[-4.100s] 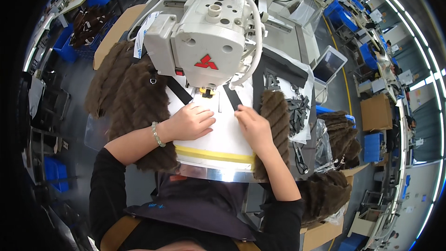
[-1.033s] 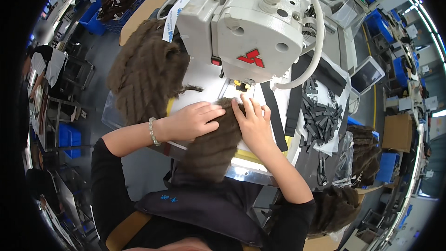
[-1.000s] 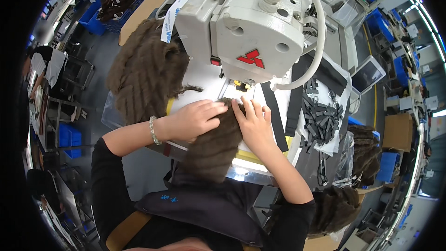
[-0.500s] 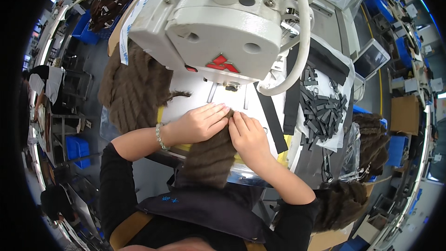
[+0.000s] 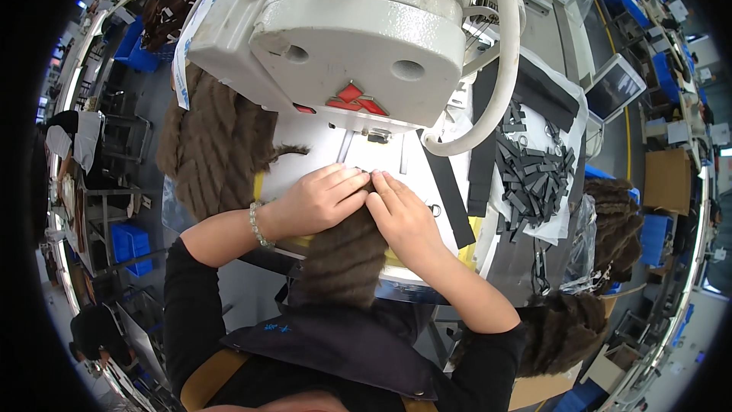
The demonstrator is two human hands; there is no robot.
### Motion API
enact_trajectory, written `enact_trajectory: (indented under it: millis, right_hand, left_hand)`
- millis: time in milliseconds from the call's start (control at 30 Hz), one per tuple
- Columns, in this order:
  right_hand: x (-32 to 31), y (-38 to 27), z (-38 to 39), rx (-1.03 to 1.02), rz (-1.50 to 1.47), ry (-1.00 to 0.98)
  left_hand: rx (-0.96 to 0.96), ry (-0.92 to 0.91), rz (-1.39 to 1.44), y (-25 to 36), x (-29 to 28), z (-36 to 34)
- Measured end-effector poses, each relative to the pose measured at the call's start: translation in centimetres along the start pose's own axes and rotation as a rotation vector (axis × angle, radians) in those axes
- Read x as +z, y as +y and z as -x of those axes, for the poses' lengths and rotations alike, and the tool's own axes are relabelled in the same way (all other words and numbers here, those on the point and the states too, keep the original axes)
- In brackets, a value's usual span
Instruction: Sewing straps onto faux fur panels using an industrial sewing machine.
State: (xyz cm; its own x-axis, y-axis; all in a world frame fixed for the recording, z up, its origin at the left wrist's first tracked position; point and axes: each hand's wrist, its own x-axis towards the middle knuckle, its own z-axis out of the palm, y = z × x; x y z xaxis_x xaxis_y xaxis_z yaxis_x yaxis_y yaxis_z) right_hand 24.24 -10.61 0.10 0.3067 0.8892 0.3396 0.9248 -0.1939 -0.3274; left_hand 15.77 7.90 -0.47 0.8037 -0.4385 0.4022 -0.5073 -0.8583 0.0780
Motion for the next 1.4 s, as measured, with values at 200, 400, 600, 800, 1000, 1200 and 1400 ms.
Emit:
enact_trajectory:
  millis: [200,400,600,800,1000,1200,1400]
  right_hand:
    - [0.1,0.0,0.2,-0.019,0.02,-0.002]
    - [0.3,0.1,0.6,-0.028,0.037,-0.002]
    - [0.8,0.2,0.5,-0.037,0.035,0.02]
    - [1.0,0.1,0.4,-0.052,0.062,0.041]
    - [0.9,-0.4,0.5,-0.023,0.089,0.025]
    - [0.4,-0.9,0.9,-0.022,0.137,-0.001]
    - [0.4,-0.8,0.9,-0.038,0.115,-0.007]
  left_hand:
    - [-0.133,-0.033,0.009,-0.5,-0.2,-0.3]
    - [-0.117,-0.087,0.01,-0.5,-1.5,-2.2]
    - [-0.19,-0.047,0.099,-0.4,0.5,-2.9]
    - [-0.227,-0.003,0.031,-0.1,1.5,-3.2]
    - [-0.245,-0.002,0.007,0.2,1.5,-3.1]
    - [-0.258,-0.014,0.012,0.4,1.5,-3.3]
    - [-0.267,-0.019,0.03,0.4,1.6,-3.1]
